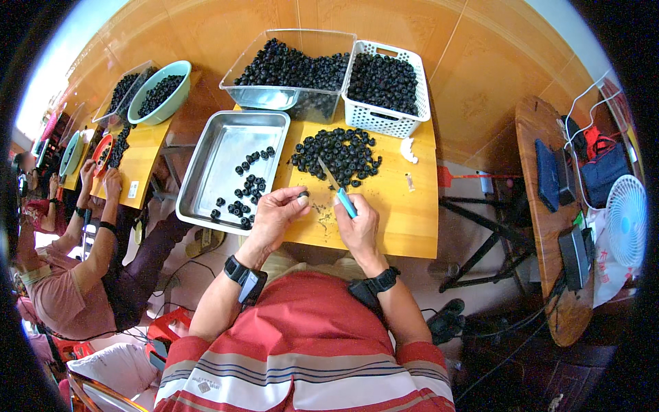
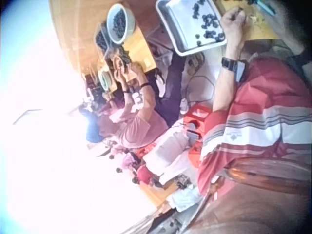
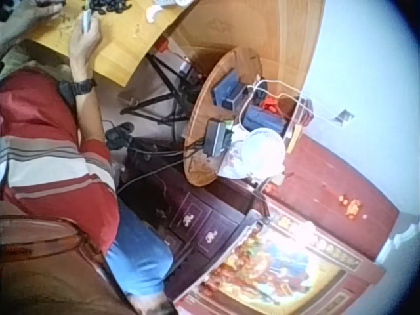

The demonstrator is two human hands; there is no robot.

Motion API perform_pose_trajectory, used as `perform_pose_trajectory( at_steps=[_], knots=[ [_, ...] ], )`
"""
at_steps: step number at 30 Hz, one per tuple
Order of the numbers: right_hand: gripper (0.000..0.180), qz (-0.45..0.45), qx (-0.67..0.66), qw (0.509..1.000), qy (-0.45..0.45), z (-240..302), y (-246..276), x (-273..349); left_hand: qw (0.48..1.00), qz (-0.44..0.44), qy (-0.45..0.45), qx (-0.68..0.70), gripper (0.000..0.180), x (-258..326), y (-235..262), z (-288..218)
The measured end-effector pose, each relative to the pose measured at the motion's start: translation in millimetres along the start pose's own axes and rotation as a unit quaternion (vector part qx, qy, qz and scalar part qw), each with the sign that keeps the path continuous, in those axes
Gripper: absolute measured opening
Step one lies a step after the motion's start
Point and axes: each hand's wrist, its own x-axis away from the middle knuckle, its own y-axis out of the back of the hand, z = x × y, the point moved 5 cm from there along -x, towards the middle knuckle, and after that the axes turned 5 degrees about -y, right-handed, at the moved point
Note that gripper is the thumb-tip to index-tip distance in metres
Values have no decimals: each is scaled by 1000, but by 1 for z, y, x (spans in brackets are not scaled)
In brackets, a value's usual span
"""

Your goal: Using a knife to trim excess material or flash from small black molded parts at a workstation.

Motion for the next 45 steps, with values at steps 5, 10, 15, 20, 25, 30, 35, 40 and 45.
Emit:
perform_pose_trajectory(
  at_steps=[5, 10, 15, 20, 25, 30, 35, 40, 45],
  knots=[
    [27, 86, -87, 991, -48, 6, -1, 6, 998, 28, 10, 49, 25, 2, -3, 6],
    [36, 128, -101, 986, -45, 8, 3, 13, 990, 11, 23, 137, 30, 6, -9, 5],
    [38, 167, -77, 982, -46, 16, 7, 17, 984, 29, 25, 172, 28, 8, -11, 6],
    [36, 168, -56, 984, -23, 19, 10, 20, 986, 47, 16, 156, 16, 12, -14, 7],
    [35, 175, -50, 983, 2, 29, 16, 21, 976, 51, 7, 213, 10, 15, -13, 12],
    [35, 169, -36, 985, 20, 33, 17, 24, 973, 51, 14, 223, 7, 17, -10, 16],
    [35, 148, -32, 987, 46, 31, 17, 26, 971, 54, 21, 232, 5, 21, -12, 15],
    [35, 143, -34, 988, 46, 30, 17, 26, 971, 49, 32, 234, 6, 24, -14, 13],
    [34, 151, -18, 987, 55, 36, 19, 24, 972, 59, 20, 228, 7, 28, -15, 9]
  ],
)
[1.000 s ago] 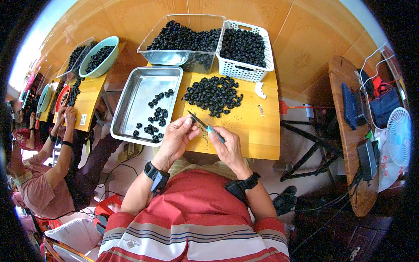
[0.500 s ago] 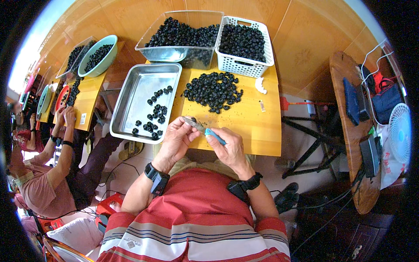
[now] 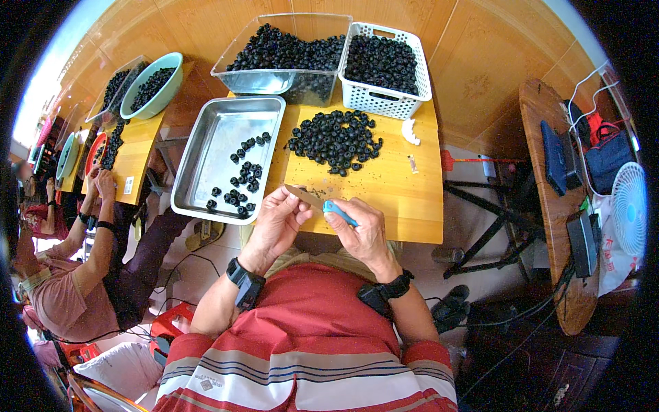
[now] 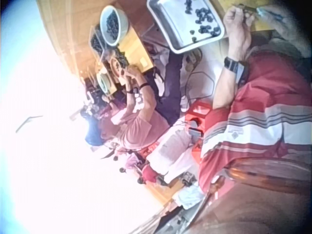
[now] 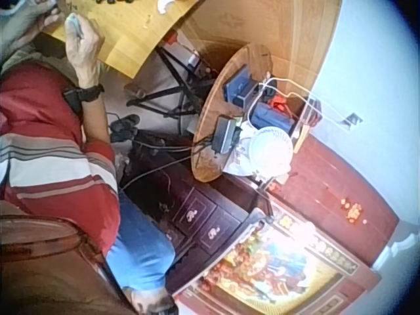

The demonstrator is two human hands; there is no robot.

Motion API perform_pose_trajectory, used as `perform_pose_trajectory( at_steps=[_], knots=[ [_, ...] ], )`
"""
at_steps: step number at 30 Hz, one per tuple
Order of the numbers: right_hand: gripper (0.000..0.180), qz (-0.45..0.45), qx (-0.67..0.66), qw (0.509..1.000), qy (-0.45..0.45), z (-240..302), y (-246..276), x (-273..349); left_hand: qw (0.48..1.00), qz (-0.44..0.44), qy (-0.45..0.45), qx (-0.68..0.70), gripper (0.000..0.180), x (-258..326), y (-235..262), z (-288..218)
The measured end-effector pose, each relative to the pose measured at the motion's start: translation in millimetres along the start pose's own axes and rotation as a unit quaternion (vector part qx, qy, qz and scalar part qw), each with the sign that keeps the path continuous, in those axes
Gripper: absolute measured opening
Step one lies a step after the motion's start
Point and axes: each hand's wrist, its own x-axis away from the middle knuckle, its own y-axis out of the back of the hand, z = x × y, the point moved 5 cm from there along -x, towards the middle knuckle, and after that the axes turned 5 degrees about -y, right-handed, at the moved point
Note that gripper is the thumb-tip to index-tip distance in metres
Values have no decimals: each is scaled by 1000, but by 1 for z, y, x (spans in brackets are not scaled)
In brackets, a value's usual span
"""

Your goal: Using a knife to trim excess material or flash from small black molded parts at a workstation.

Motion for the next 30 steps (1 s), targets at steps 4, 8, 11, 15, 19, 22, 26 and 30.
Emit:
perform_pose_trajectory(
  at_steps=[4, 8, 11, 15, 19, 22, 26, 30],
  knots=[
    [32, -36, -21, 998, -37, -25, 2, -2, 1000, 5, 6, -19, 12, 6, -6, -5],
    [32, -78, -64, 992, -74, -28, 12, 2, 998, 53, -5, -13, 15, 13, -22, -13],
    [33, -42, -69, 993, -81, -21, 7, -1, 1000, 20, 1, -14, 17, 9, -14, -12],
    [34, -29, -81, 993, -79, -25, 4, -2, 999, 18, 14, -31, 17, 11, -16, -10],
    [34, -38, -89, 992, -81, -31, 2, 0, 997, -3, -4, -74, 18, 15, -19, -18],
    [34, -34, -85, 992, -90, -39, 1, 0, 989, -22, -46, -137, 17, 20, -17, -32],
    [35, -50, -88, 990, -94, -43, 2, 2, 949, -52, -132, -282, 16, 26, -7, -61],
    [36, -66, -88, 990, -87, -45, 2, 2, 846, -98, -231, -470, 14, 34, 8, -94]
  ],
)
